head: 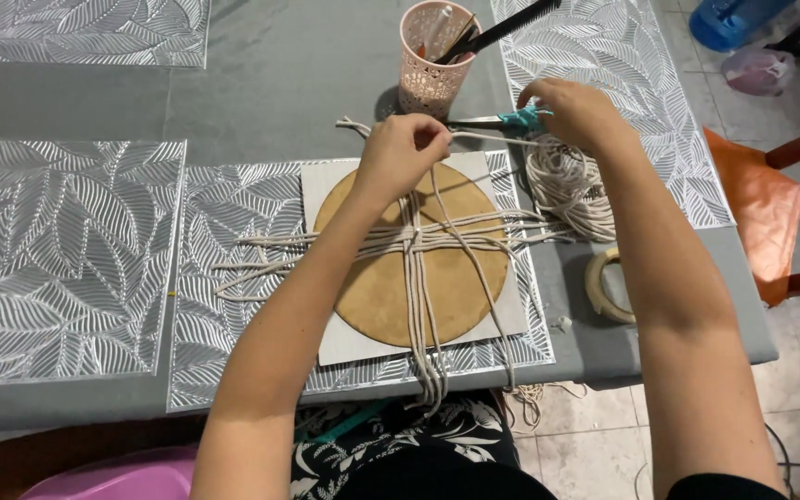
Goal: Measuring lengths of rope with a tape measure and cutting them with scissors for a craft project.
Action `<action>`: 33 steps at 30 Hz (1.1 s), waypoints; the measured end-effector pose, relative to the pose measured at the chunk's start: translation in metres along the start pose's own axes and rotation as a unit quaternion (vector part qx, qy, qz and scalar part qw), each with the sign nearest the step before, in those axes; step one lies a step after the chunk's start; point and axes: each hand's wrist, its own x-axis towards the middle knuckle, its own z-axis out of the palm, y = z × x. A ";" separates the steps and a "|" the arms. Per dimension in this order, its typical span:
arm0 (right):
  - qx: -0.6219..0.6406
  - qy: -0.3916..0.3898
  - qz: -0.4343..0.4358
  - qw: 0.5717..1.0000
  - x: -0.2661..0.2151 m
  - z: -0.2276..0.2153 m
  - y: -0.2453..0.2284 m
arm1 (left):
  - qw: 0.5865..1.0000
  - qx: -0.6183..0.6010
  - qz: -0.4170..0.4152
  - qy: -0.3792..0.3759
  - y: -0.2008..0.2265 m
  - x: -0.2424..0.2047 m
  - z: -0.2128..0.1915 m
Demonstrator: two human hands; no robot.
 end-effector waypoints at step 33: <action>0.444 -0.230 -0.016 0.866 -0.114 0.024 -0.154 | 0.953 -0.273 -0.090 -0.090 0.002 -0.041 -0.027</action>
